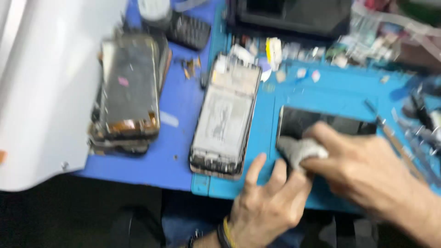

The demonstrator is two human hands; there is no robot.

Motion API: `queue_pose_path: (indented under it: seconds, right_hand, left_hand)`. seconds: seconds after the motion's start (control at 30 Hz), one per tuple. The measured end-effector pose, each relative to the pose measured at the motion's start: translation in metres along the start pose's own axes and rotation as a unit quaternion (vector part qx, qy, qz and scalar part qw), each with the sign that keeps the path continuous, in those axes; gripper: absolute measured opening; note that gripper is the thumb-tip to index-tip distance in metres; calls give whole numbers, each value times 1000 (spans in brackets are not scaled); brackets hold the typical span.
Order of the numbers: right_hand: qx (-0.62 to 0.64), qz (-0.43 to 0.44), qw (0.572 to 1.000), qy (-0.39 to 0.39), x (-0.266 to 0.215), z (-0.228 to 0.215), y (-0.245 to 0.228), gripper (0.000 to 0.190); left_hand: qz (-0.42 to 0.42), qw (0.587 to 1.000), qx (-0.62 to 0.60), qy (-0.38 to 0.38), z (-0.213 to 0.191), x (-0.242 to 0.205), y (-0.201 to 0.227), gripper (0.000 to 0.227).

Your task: Cleaning a cracked phone screen with a cloth and liquid cleaner and then using a metal pry tool to scrape off residue.

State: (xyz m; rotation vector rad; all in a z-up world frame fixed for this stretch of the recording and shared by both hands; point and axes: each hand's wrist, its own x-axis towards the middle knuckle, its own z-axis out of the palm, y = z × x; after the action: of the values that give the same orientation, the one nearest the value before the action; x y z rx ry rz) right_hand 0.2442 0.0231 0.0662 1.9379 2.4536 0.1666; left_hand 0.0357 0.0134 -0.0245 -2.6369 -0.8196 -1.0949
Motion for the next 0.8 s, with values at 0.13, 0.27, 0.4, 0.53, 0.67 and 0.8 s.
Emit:
queue_pose_path:
  seconds: [0.13,0.27,0.4,0.53,0.67,0.8]
  right_hand:
    - [38,20,990,-134,2,-11,5,39]
    - [91,-24,980,-174,0,-8,5,33]
    - [88,-30,990,-104,-5,0,8,28]
    - [126,-72,983,-116,-5,-8,0,28]
    - [103,-17,987,-124,5,-24,-14,33]
    - [43,21,991,-124,1,-14,7,32]
  left_hand:
    - [-9,1000,-4,25,1,8,7,27]
    - [-21,999,-1,31,3,7,5,24]
    - [-8,1000,-2,24,7,0,7,26]
    - [-4,1000,-14,15,2,3,5,26]
    - [-3,1000,-3,8,1,3,6,28]
    - [-4,1000,-10,-7,-7,9,5,27]
